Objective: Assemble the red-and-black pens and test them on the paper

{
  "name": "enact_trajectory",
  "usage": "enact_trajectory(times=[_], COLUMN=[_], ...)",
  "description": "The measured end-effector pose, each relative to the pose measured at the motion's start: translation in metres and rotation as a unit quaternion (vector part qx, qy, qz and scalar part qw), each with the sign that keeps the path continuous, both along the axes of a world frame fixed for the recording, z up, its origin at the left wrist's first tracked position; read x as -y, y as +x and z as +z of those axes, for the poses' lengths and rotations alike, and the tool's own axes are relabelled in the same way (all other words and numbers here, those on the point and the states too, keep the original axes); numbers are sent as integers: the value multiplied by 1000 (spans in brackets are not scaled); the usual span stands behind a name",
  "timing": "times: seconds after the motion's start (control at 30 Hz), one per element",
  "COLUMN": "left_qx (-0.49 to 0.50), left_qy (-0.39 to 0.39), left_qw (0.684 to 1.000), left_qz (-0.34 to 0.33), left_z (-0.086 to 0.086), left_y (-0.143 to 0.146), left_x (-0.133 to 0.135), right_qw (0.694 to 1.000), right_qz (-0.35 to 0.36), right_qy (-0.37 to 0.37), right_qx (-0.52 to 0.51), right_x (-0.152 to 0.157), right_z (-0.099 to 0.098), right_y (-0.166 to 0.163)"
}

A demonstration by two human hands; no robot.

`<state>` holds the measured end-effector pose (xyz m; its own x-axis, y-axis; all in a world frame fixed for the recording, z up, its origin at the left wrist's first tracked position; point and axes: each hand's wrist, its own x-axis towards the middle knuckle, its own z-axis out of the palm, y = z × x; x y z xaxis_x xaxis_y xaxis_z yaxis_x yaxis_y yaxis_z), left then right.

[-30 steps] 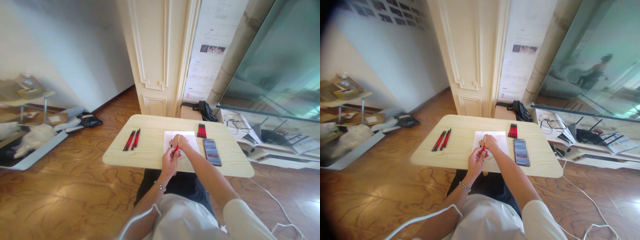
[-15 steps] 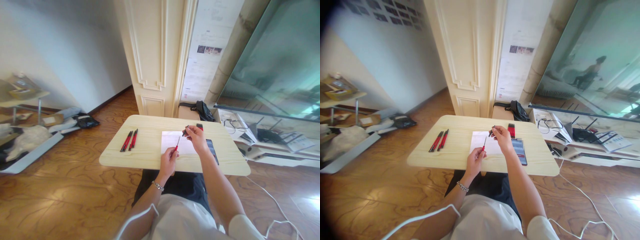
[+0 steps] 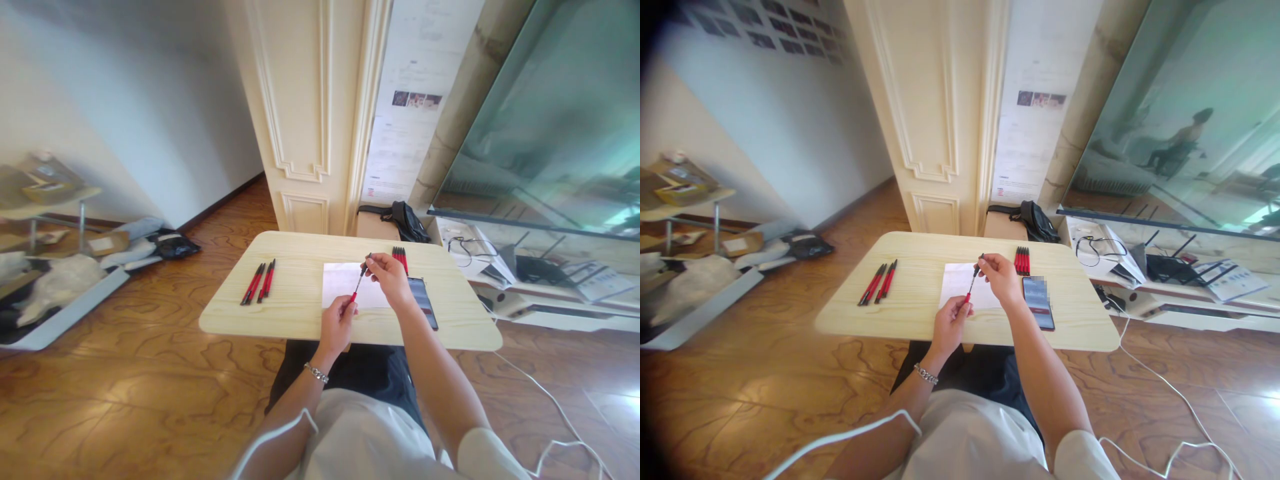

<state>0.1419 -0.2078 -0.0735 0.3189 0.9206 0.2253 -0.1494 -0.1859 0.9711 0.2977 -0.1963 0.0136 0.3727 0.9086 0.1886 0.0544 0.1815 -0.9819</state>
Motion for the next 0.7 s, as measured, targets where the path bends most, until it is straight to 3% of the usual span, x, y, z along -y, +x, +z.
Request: enact_trajectory(times=[0.37,0.53,0.7], left_qx=[3,-3,29], left_qy=[-22,-20,-88], left_qw=[1000,997,984], left_qz=[-17,-71,-150], left_z=[-2,6,12], left_y=[-3,-4,-2], left_x=[-1,3,9], right_qw=[998,999,999], right_qz=[28,38,46], right_qy=[-24,-3,-19], right_qx=[48,34,-19], right_x=[17,31,43], right_z=[-37,-38,-36], right_y=[-10,-7,-4])
